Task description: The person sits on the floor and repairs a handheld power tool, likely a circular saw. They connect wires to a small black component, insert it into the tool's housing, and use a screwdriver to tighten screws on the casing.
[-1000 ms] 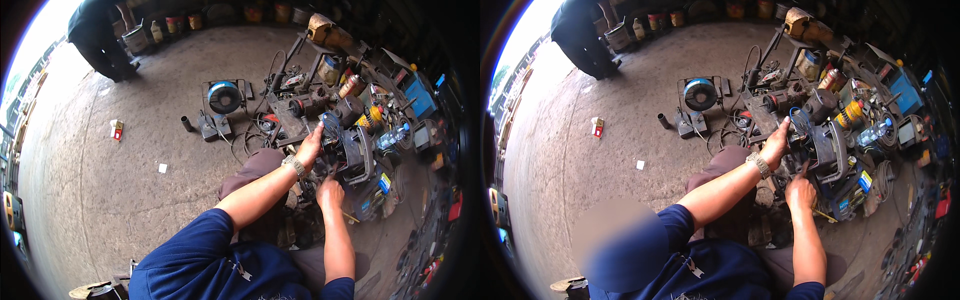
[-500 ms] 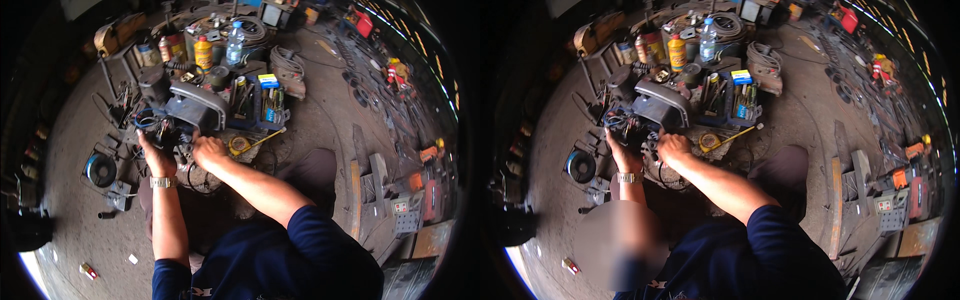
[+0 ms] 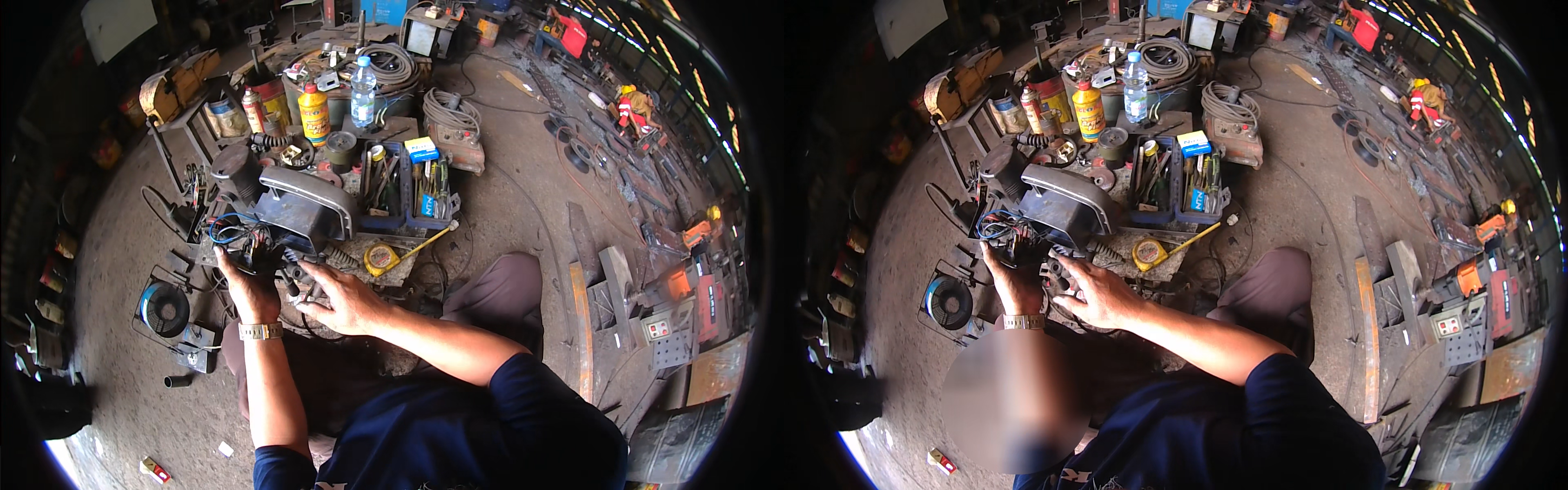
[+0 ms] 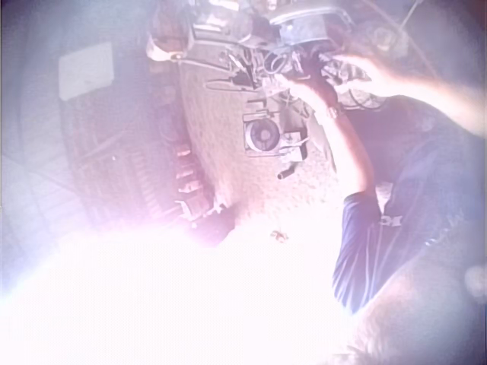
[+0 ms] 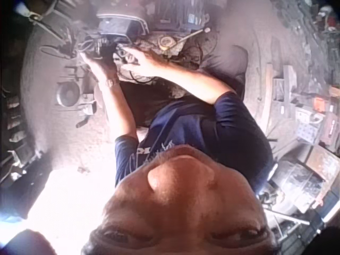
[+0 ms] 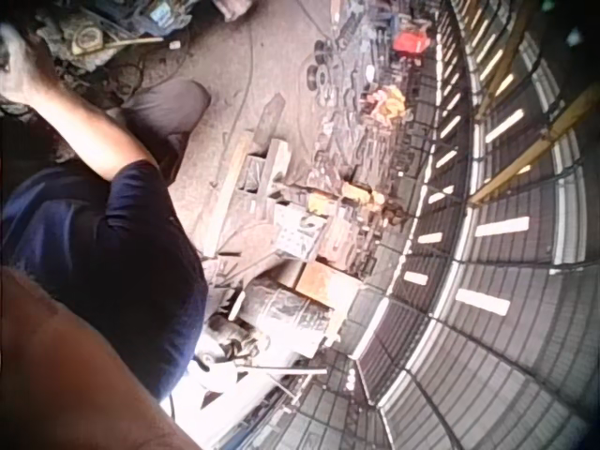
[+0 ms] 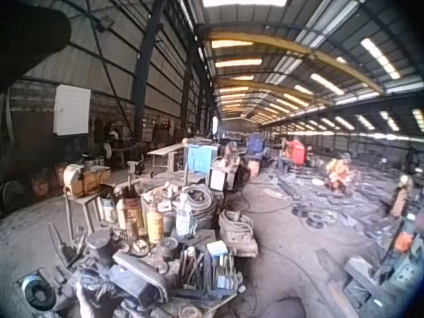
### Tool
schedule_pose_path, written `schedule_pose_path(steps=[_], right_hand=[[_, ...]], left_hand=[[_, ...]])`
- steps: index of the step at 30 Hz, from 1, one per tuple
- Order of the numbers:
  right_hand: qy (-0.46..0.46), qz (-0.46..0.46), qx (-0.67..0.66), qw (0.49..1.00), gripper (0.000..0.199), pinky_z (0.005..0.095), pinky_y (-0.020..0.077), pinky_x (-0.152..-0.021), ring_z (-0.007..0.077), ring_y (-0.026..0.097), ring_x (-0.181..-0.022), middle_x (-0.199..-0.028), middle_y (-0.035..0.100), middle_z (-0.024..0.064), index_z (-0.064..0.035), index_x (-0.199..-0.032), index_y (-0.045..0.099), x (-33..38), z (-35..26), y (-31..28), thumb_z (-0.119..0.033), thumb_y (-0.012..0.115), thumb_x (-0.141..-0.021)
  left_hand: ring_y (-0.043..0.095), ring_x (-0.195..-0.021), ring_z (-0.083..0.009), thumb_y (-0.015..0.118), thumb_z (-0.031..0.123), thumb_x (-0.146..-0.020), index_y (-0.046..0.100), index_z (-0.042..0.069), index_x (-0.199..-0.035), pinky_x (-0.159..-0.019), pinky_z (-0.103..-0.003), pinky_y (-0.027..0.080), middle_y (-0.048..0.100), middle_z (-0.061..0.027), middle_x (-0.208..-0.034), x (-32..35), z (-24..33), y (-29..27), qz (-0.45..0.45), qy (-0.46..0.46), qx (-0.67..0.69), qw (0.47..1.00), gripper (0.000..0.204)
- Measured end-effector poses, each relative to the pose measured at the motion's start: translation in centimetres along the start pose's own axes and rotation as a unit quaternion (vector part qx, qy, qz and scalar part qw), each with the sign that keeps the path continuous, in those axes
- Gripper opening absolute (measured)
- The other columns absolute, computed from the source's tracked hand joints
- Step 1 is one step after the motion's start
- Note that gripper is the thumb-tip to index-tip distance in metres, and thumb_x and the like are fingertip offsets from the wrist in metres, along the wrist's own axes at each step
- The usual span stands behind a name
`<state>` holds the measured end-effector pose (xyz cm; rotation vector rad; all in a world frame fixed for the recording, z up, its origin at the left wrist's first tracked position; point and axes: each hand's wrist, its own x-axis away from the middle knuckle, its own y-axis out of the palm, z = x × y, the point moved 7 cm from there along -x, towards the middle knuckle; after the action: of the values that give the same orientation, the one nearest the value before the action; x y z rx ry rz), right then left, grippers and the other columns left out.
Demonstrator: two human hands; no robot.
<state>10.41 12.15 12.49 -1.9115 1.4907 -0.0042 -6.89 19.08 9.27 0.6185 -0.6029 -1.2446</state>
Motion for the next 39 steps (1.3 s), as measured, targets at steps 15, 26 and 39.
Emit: schedule_pose_path(steps=[15, 26, 39], right_hand=[[0.030, -0.017, 0.161, 0.986, 0.030, 0.0486, 0.0580, -0.065, 0.0376, 0.070, -0.077, -0.088, 0.068, 0.0163, -0.0082, -0.108, 0.062, -3.0, -1.2, -1.0, -0.024, 0.073, -0.085], [0.073, -0.042, 0.165, 0.983, 0.026, 0.0524, 0.0544, -0.073, 0.0447, 0.067, -0.084, -0.091, 0.066, 0.0252, -0.0013, -0.109, 0.054, 0.3, 2.4, 1.5, -0.011, 0.066, -0.088], [0.113, -0.026, 0.142, 0.983, 0.022, 0.0570, 0.0548, -0.069, 0.0515, 0.068, -0.080, -0.085, 0.067, 0.0331, 0.0042, -0.108, 0.052, -1.7, 4.3, 4.1, -0.014, 0.059, -0.097]], left_hand=[[0.064, -0.111, -0.0281, 0.053, 0.066, -0.097, 0.054, 0.016, -0.142, -0.104, -0.051, 0.048, 0.068, -0.0072, -0.121, 0.8, 0.1, 1.4, -0.017, -0.051, 0.049, 0.997, 0.067], [0.064, -0.113, -0.0218, 0.057, 0.054, -0.102, 0.058, 0.007, -0.130, -0.101, -0.040, 0.049, 0.067, -0.0093, -0.124, 2.4, -2.7, -1.6, 0.068, -0.032, -0.061, 0.995, 0.054], [0.057, -0.116, -0.0213, 0.071, 0.045, -0.097, 0.016, -0.004, -0.160, -0.100, -0.036, 0.045, 0.055, -0.0159, -0.141, 2.6, -3.0, -1.2, 0.084, 0.015, -0.186, 0.979, 0.097]])
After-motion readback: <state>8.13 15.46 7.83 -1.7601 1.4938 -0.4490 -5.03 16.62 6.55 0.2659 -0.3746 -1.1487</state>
